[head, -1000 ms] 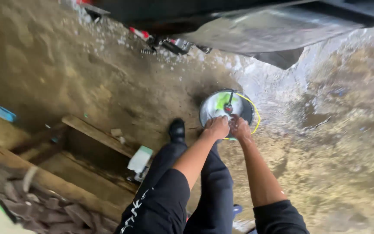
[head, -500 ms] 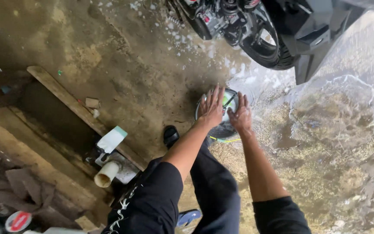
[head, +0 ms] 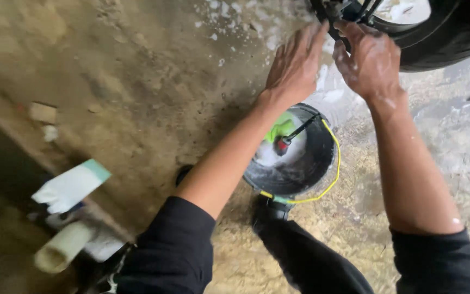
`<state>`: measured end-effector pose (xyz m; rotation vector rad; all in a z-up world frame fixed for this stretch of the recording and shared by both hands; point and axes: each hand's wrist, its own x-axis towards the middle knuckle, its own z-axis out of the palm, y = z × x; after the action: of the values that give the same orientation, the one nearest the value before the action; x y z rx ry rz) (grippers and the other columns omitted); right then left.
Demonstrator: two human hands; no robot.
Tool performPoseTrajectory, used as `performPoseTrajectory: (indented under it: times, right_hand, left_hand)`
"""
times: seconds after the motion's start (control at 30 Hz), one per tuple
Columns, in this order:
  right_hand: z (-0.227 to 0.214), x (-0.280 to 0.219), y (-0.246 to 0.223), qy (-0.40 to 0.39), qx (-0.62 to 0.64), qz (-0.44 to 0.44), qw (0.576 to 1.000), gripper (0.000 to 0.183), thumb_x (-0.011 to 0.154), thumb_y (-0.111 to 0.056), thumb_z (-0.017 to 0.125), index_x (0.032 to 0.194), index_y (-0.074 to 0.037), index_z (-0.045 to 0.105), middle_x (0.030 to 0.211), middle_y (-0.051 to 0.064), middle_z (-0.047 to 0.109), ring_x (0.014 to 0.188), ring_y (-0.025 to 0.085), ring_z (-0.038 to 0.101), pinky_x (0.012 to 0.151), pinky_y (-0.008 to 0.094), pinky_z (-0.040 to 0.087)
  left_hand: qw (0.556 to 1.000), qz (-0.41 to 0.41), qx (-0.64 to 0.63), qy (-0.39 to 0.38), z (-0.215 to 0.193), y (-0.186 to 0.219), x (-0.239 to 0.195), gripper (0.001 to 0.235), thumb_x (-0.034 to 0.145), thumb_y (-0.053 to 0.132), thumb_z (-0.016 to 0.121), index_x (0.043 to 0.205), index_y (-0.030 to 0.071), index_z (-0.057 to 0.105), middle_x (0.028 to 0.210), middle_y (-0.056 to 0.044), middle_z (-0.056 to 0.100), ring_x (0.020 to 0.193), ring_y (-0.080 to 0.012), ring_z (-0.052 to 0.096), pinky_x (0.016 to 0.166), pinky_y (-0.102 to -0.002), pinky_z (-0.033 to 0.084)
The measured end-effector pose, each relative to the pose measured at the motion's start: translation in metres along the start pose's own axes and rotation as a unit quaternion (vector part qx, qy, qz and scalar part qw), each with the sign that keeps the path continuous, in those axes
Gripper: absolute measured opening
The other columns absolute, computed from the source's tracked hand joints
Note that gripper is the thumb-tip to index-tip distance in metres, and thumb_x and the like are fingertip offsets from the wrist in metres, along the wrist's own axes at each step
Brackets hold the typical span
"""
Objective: The person scrubs the rear wheel, brake disc, and suspension of a motorcycle using a brush and soapy water from a bucket. They dip the brush into the bucket to reload soap and continue cleaning the mechanical components.
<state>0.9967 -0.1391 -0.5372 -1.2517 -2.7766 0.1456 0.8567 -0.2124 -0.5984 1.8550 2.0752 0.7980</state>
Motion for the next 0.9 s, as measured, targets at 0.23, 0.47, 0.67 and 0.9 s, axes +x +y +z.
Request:
performPoseTrajectory:
  times: [0.23, 0.47, 0.67, 0.9]
  right_hand:
    - [0.132, -0.009, 0.095, -0.072, -0.725, -0.486, 0.483, 0.032, 0.089, -0.008, 0.03, 0.12, -0.004, 0.031, 0.107, 0.019, 0.036, 0.095, 0.034, 0.034, 0.075, 0.038, 0.027]
    - [0.293, -0.051, 0.147, 0.031, -0.605, -0.568, 0.557, 0.038, 0.092, -0.012, 0.036, 0.128, 0.001, 0.039, 0.129, 0.024, 0.04, 0.124, 0.038, 0.035, 0.103, 0.043, 0.03]
    - [0.462, -0.101, 0.068, 0.019, -0.064, -0.395, 0.916, 0.025, 0.095, -0.031, 0.051, 0.109, -0.019, 0.067, 0.104, 0.0, 0.069, 0.106, 0.021, 0.063, 0.092, 0.032, 0.05]
    - [0.434, -0.045, 0.006, 0.038, 0.256, -0.04, 0.965, 0.04, 0.089, -0.048, 0.051, 0.062, -0.025, 0.072, 0.05, 0.0, 0.065, 0.049, 0.015, 0.067, 0.032, 0.028, 0.044]
  left_hand:
    - [0.83, 0.06, 0.06, -0.552, 0.021, -0.024, -0.001, 0.08, 0.08, 0.026, 0.053, 0.147, 0.011, 0.012, 0.149, -0.012, 0.002, 0.136, -0.0379, 0.023, 0.108, -0.047, 0.028]
    - [0.848, 0.219, 0.217, -0.432, 0.148, -0.073, -0.03, 0.051, 0.069, 0.029, 0.066, 0.119, 0.018, 0.066, 0.13, -0.01, 0.058, 0.123, -0.04, 0.05, 0.101, -0.071, 0.027]
    - [0.884, 0.197, 0.131, -0.402, 0.1, -0.08, -0.024, 0.11, 0.069, 0.016, 0.074, 0.152, 0.018, 0.003, 0.159, -0.007, 0.009, 0.132, -0.0481, 0.036, 0.103, -0.072, 0.023]
    - [0.904, 0.246, 0.219, -0.274, 0.076, -0.117, 0.015, 0.103, 0.07, 0.019, 0.074, 0.15, 0.019, 0.011, 0.152, -0.004, 0.029, 0.121, -0.0359, 0.051, 0.092, -0.061, 0.04]
